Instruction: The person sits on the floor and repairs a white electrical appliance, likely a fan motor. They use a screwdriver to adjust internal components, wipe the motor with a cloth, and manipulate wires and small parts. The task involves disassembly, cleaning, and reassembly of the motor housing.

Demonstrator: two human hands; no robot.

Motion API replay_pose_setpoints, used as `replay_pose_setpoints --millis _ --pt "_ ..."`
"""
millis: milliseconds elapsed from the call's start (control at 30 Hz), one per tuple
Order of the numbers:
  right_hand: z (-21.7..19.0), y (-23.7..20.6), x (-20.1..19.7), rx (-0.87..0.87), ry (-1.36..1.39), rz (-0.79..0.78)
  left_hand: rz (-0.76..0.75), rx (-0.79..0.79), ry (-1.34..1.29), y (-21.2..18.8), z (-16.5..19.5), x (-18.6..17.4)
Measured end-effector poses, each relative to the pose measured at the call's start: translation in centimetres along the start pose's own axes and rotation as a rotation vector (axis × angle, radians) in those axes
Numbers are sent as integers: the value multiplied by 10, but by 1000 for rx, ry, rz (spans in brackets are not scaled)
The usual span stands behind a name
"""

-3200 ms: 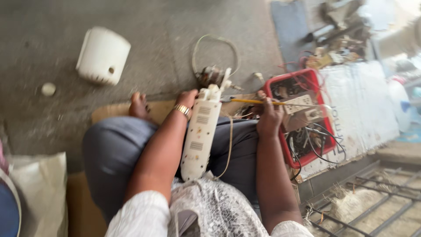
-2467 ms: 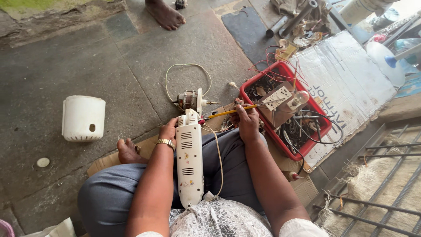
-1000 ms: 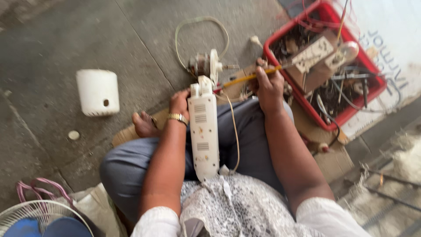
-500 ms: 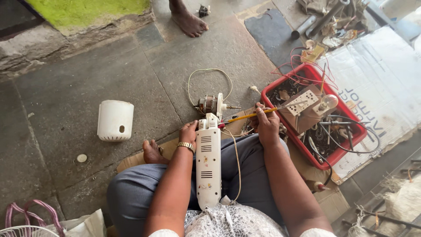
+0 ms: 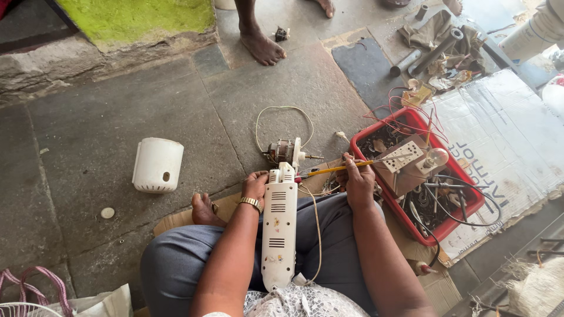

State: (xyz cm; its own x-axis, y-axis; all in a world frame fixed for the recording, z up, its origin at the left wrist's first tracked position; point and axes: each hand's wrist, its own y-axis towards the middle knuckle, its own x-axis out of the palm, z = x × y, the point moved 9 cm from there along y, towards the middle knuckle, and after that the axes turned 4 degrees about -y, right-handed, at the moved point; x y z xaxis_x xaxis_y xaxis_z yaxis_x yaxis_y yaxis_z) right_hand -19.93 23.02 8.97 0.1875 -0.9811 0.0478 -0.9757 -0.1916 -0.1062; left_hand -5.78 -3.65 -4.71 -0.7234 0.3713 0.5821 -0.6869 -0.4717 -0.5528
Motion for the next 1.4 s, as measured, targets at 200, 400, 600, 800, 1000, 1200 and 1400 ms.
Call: replay_pose_setpoints --millis 200,400,600,800,1000,1200,1400 --pt "1 1 1 10 -10 1 -10 -17 42 -1 3 1" --pt "4 1 2 13 -18 -12 8 50 67 -6 12 0" --pt "7 2 5 12 10 -33 201 2 290 -2 10 -19" --pt "16 4 1 16 -8 -29 98 87 425 7 9 -16" --pt "14 3 1 2 7 -34 76 69 280 5 8 -13" --pt "12 2 1 12 11 -25 43 6 69 -2 6 -5" --pt "14 2 1 8 8 -34 101 -14 143 -3 4 -14"
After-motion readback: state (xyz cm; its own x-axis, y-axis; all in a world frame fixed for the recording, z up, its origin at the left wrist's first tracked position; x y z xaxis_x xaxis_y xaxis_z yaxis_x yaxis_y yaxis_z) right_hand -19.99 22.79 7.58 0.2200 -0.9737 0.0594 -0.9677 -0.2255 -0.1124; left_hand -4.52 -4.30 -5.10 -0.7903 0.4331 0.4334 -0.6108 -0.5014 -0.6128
